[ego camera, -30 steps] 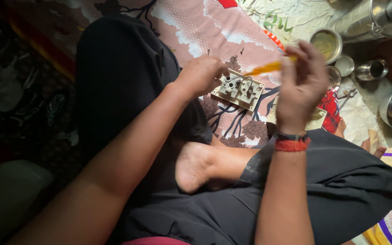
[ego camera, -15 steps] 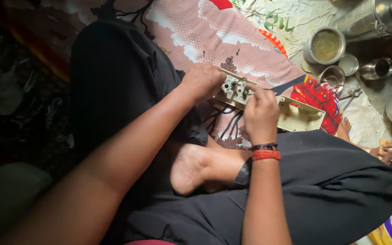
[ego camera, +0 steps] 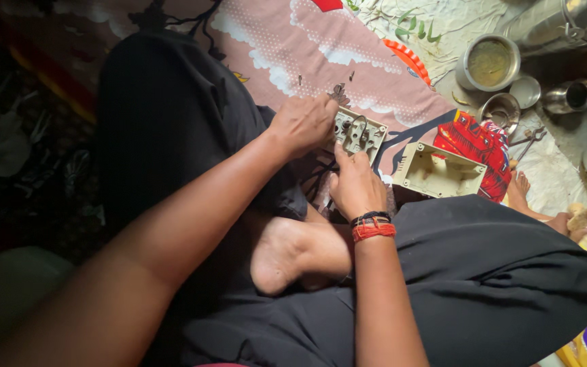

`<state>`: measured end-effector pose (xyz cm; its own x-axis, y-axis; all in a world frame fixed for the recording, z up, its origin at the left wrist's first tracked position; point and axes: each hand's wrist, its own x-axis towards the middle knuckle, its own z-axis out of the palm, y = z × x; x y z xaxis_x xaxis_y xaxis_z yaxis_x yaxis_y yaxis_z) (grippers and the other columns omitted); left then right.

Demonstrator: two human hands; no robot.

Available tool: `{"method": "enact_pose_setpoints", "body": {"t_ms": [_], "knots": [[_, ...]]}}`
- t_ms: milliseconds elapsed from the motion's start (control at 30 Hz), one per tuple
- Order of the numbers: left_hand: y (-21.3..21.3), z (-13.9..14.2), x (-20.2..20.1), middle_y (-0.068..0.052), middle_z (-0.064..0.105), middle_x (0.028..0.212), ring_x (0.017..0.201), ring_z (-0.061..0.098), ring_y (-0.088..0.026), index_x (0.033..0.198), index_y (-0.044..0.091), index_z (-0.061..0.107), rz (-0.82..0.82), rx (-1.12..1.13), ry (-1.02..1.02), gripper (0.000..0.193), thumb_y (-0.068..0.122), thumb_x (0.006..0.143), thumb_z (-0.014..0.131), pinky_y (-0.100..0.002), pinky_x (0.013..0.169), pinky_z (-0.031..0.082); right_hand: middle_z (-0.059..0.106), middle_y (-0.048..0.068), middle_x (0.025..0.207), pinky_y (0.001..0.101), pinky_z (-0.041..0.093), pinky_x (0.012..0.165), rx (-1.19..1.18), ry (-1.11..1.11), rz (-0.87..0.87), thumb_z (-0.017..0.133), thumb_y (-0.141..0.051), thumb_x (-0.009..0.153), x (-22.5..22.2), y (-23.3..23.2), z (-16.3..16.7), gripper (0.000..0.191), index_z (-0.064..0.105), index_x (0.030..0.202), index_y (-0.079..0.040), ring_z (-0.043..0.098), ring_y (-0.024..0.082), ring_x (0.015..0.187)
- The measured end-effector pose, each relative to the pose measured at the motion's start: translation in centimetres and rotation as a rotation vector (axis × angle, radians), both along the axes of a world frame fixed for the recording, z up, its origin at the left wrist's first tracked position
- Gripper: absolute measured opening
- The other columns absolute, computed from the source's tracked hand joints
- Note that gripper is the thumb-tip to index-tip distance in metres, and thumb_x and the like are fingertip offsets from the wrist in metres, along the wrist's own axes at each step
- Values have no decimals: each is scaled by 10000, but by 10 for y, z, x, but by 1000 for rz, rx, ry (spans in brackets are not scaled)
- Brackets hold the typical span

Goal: The person sits cross-legged on a mattress on the floor assembling an electrical switch board. They use a screwdriver to tighten screws on the switch panel, position components on the board, and handle small screws and parts by hand throughout.

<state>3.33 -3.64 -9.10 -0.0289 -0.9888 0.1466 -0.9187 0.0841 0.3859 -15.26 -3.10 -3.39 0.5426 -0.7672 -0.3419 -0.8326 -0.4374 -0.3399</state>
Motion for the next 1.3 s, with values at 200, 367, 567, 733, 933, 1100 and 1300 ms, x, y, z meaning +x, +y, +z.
{"method": "enact_pose_setpoints", "body": {"t_ms": [200, 367, 567, 733, 933, 1100, 1300], "knots": [[-8, 5, 36, -209, 699, 803, 770, 691, -454, 824, 55, 711, 453, 126, 233, 323, 327, 966, 614, -551, 701, 535, 600, 182, 1096, 527, 533, 820, 40, -16, -16, 671, -212, 857, -7, -3, -8, 589, 563, 1436, -247, 654, 411, 969], [-10, -9, 48, -219, 718, 933, 893, 688, -439, 930, 57, 710, 436, 211, 179, 214, 244, 883, 619, -559, 769, 525, 641, 164, 986, 439, 548, 857, -28, -445, -15, 619, -112, 961, -22, -24, -19, 507, 585, 1466, -130, 652, 310, 903], [-7, -18, 48, -176, 722, 1004, 983, 684, -394, 948, 114, 741, 458, 185, 149, 174, 119, 836, 608, -513, 822, 535, 698, 75, 1188, 245, 553, 726, 529, -1336, -550, 510, 26, 1020, -38, -57, 2, 463, 507, 1467, -97, 625, 92, 805], [-4, 7, 44, -133, 731, 993, 958, 700, -340, 942, 108, 734, 577, -28, 348, 115, 152, 860, 667, -467, 812, 542, 698, 100, 1257, 346, 578, 1062, 521, -1592, -677, 586, 90, 1036, -42, -57, 31, 338, 580, 1365, 14, 714, 177, 1166], [2, 47, 29, -90, 748, 961, 874, 731, -260, 1011, 96, 735, 448, -27, 652, 168, 153, 860, 689, -386, 800, 567, 702, 116, 1263, 336, 563, 1095, 205, -1457, -534, 670, 97, 1026, -33, -57, 28, 261, 634, 1268, 5, 697, 172, 1184], [5, 54, 7, -93, 741, 909, 847, 737, -230, 1013, 85, 743, 171, -61, 703, 161, 145, 870, 700, -366, 778, 574, 680, 137, 1329, 320, 529, 1107, 97, -1358, -399, 675, 78, 1054, -26, -55, 12, 225, 620, 1257, -2, 658, 173, 1224], [3, 43, 4, -102, 724, 889, 841, 711, -272, 1007, 83, 749, 190, -83, 612, 169, 113, 857, 677, -398, 757, 555, 646, 169, 1415, 325, 489, 1169, 166, -1393, -352, 636, 53, 1072, -22, -56, 9, 210, 581, 1256, -33, 629, 193, 1315]]}}
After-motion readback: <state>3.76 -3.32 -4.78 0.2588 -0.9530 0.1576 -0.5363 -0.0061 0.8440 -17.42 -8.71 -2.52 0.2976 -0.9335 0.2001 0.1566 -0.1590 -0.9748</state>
